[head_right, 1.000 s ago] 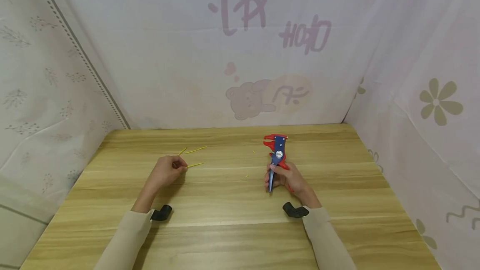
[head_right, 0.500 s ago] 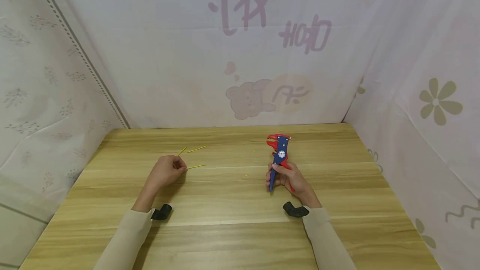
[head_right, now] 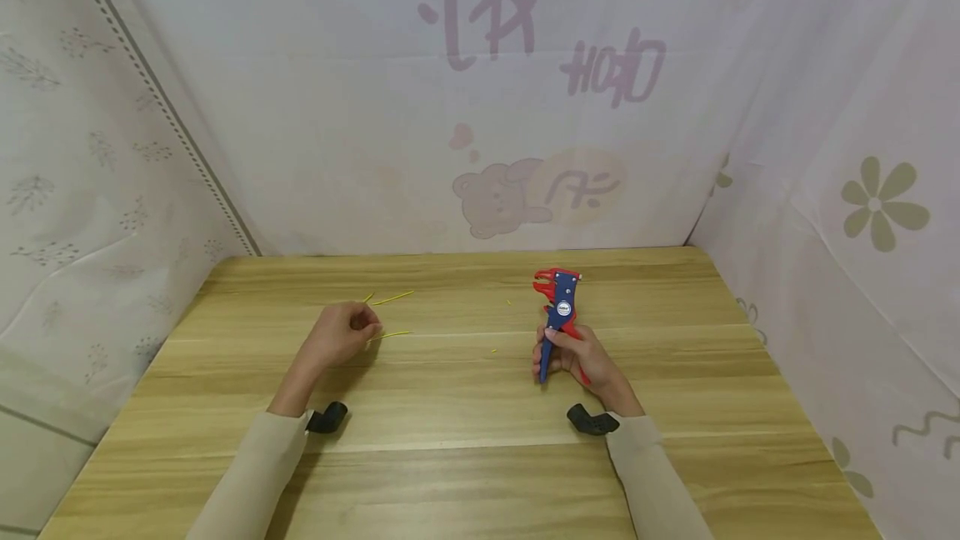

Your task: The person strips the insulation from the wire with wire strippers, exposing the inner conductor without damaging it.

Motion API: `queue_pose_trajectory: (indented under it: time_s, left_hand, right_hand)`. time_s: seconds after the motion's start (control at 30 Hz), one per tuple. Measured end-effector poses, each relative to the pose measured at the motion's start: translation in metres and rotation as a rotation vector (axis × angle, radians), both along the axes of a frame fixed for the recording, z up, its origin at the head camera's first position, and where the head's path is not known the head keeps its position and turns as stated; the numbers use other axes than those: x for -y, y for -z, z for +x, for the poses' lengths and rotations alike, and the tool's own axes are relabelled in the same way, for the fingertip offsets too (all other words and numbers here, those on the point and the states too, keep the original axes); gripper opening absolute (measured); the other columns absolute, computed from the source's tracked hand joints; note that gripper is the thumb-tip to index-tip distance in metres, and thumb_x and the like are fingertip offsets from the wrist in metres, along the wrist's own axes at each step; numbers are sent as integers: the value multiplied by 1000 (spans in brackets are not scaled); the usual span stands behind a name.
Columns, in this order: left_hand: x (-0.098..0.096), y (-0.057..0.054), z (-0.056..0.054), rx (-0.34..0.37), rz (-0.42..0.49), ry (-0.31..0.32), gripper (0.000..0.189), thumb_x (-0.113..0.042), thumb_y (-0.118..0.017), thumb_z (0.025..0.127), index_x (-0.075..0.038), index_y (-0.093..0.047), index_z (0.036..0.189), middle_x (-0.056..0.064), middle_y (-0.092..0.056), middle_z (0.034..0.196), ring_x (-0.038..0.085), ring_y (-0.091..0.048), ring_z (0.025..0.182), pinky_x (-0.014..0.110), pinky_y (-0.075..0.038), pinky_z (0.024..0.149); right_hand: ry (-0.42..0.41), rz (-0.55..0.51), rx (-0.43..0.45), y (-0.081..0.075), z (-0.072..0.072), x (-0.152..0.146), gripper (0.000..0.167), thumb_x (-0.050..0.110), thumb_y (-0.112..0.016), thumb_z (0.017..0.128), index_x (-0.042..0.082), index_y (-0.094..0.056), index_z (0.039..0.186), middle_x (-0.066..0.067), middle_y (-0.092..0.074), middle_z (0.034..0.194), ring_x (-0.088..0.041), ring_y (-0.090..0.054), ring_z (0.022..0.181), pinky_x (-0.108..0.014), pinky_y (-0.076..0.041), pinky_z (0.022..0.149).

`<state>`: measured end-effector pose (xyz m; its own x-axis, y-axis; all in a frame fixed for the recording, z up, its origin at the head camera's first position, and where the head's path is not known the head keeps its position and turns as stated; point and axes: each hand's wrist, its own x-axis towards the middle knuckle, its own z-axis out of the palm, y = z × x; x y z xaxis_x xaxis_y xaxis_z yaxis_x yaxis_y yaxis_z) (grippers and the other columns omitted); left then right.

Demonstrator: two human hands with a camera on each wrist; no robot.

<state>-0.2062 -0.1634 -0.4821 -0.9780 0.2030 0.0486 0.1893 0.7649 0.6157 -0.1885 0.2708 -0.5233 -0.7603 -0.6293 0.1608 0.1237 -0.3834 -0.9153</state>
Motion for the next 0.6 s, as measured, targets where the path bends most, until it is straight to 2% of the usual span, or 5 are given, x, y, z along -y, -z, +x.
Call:
queue_pose_trajectory:
  time_s: [0.2,0.43,0.6]
  left_hand:
    - [-5,2,-7,-48,73,35,11,-14,-69,97,-4,-72,101,10,-72,98,25,-66,91,44,-56,84]
    - [-13,3,-16,-71,84,14,15,-13,-69,97,0,-71,105,15,-70,104,29,-65,95,45,-57,86]
    - [-17,4,-25,-54,78,-3,23,-15,-67,98,3,-70,113,22,-68,116,38,-63,108,50,-56,92]
  right_hand:
    - [14,8,9,-1,1,0,24,8,-32,111,-10,-46,118,-12,-72,97,-25,-75,89,-45,-62,84]
    - [20,25,24,-3,1,1,26,9,-34,111,-13,-44,118,-12,-71,97,-24,-75,89,-46,-62,84]
    - [1,12,20,-1,0,1,27,8,-32,111,-15,-44,119,-13,-71,99,-24,-74,90,-46,-62,85]
